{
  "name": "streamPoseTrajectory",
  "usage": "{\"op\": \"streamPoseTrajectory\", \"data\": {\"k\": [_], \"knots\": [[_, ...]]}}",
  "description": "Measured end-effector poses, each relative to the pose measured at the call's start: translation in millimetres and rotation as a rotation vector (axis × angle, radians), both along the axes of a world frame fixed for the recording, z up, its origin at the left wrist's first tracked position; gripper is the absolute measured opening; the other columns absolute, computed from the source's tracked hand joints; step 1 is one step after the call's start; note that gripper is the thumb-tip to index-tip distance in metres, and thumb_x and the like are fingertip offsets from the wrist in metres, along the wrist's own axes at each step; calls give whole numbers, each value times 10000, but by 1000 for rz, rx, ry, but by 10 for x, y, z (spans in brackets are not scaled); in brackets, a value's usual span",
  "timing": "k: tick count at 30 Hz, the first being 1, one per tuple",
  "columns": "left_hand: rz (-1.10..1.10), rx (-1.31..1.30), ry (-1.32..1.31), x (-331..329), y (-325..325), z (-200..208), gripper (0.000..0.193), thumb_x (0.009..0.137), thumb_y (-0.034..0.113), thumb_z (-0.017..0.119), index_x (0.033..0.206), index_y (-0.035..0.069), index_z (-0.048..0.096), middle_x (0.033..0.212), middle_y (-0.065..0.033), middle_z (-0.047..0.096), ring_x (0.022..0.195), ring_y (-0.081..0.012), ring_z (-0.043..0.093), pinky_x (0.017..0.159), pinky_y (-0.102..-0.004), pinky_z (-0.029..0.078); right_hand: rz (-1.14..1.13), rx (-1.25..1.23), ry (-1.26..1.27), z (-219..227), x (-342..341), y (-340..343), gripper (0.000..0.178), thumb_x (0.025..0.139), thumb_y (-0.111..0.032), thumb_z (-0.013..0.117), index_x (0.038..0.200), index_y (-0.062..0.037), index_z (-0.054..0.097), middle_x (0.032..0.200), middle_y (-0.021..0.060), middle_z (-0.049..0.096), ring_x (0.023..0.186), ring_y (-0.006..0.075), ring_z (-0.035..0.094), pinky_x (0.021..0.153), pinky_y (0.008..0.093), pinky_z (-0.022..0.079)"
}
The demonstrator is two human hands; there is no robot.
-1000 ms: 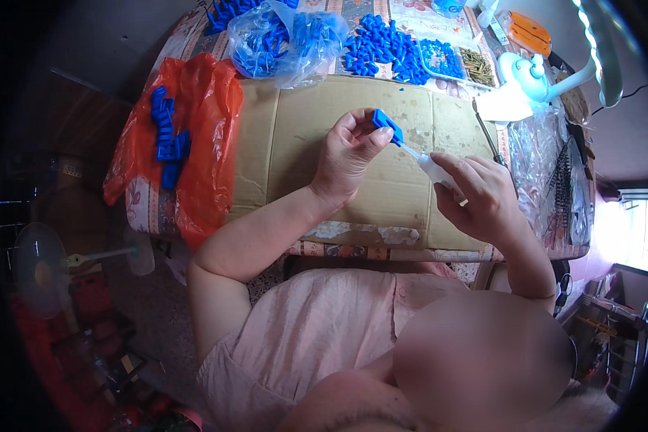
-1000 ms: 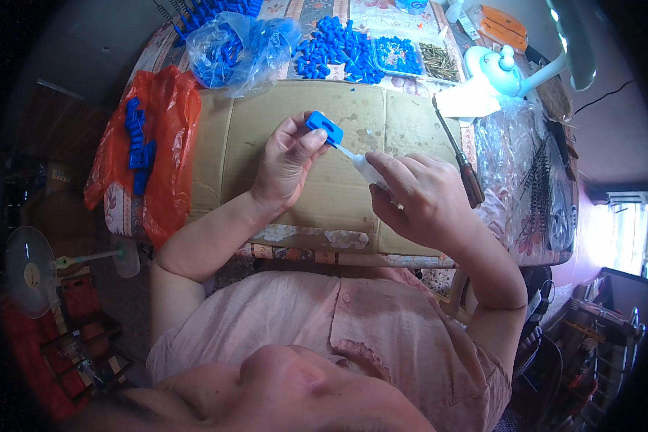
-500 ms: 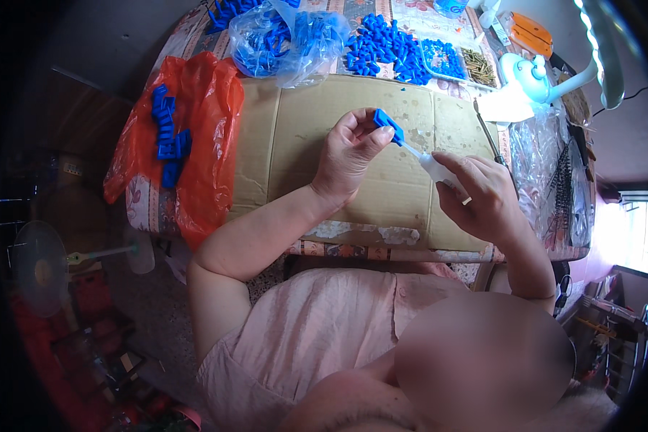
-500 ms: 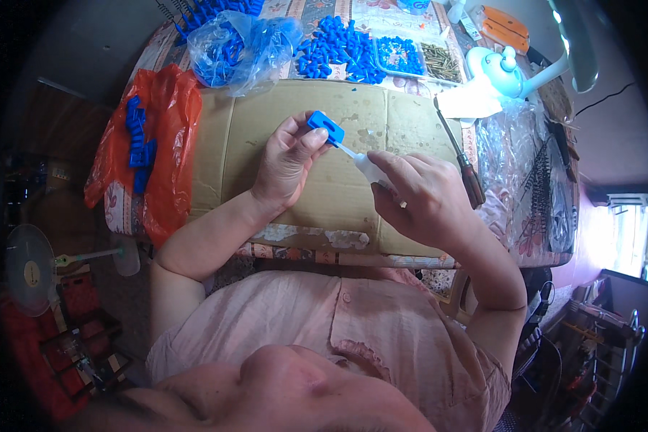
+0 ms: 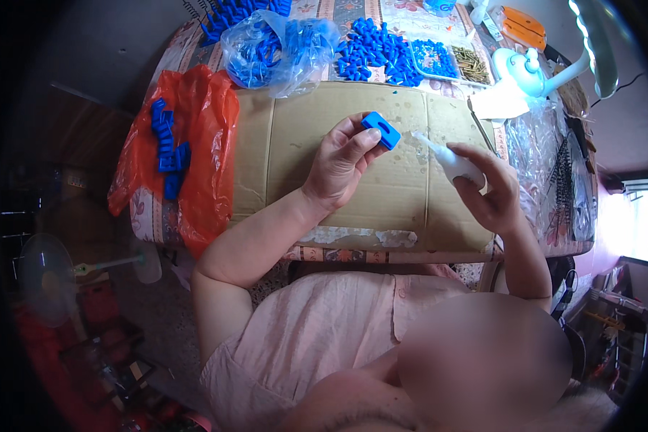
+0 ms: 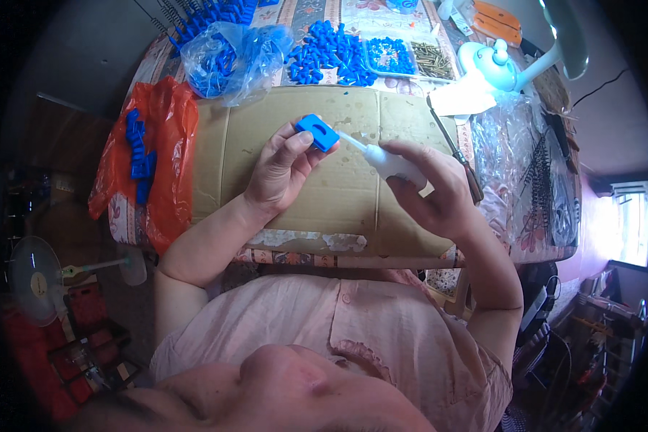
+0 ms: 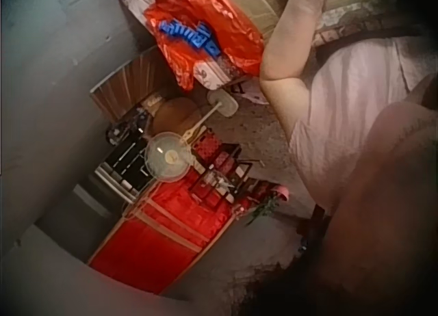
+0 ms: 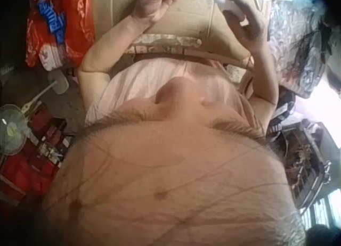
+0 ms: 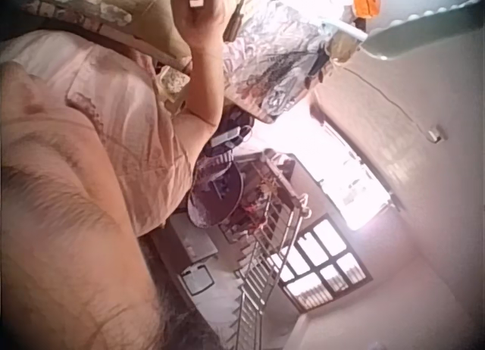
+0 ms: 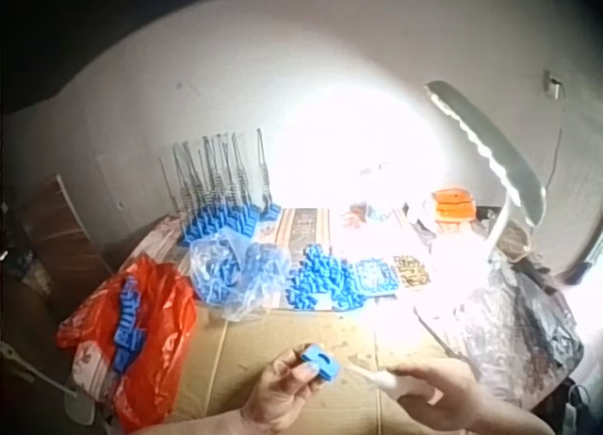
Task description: Assembling blue plastic components using a metal spring and applying glue.
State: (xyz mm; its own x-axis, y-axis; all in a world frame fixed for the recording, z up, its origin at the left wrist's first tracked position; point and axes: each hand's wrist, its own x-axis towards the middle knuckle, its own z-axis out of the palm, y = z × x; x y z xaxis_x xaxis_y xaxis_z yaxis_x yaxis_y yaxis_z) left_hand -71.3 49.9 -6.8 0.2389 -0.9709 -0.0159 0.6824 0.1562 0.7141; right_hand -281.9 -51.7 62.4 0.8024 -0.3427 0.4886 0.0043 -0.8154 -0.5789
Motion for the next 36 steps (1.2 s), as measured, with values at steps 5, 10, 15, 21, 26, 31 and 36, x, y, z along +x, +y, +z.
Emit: {"op": "streamPoseTrajectory", "data": {"k": [5, 10, 15, 21, 26, 31, 36], "knots": [[-42, -6, 12, 6, -5, 25, 359, 841, 172, 610, 1132, 2, 487, 1009, -64, 564, 948, -172, 578, 961, -362, 438, -26, 662, -33, -176, -91, -93, 372, 868, -171, 602, 1169, 23, 503, 1084, 103, 573, 990, 147, 558, 855, 292, 437], [-67, -15, -16, 12, -20, 21, 353, 839, 176, 612, 1122, 4, 489, 1000, -64, 569, 947, -177, 582, 958, -358, 441, 51, 981, -77, -301, -113, -212, 429, 885, -190, 583, 1209, 50, 439, 1075, 118, 563, 995, 163, 562, 869, 293, 432], [-23, 30, -37, 3, -2, 12, 323, 843, 187, 608, 1090, 10, 497, 1001, -64, 575, 935, -173, 589, 935, -344, 459, -39, 829, 106, -288, -180, -151, 321, 848, -130, 591, 1121, 12, 502, 958, 87, 596, 866, 140, 579, 765, 273, 454], [52, 81, -61, -54, 42, 1, 309, 845, 170, 611, 1092, 22, 500, 1000, -54, 580, 926, -165, 598, 906, -322, 478, -72, 374, 113, -195, -180, -24, 301, 778, -65, 601, 1064, 2, 532, 904, 99, 592, 838, 177, 586, 744, 281, 448], [149, 21, -202, -102, 50, 84, 351, 811, 119, 662, 1097, 11, 490, 982, -39, 568, 894, -99, 555, 834, -249, 450, -95, 469, 106, -279, -239, -33, 303, 788, -65, 594, 1075, 6, 528, 950, 105, 594, 897, 172, 576, 788, 279, 435], [170, 24, -238, -109, 52, 78, 353, 802, 114, 671, 1085, 10, 487, 978, -43, 566, 901, -100, 549, 836, -253, 444, -67, 514, 90, -337, -244, -42, 307, 810, -80, 575, 1103, -2, 529, 975, 103, 596, 898, 173, 576, 792, 286, 435], [204, -18, -348, -123, 34, 68, 375, 795, 90, 674, 1089, -8, 462, 990, -64, 558, 916, -113, 549, 854, -268, 449, -66, 501, 125, -344, -243, -23, 309, 812, -61, 569, 1109, 14, 524, 955, 100, 610, 902, 166, 589, 790, 281, 446]]}}
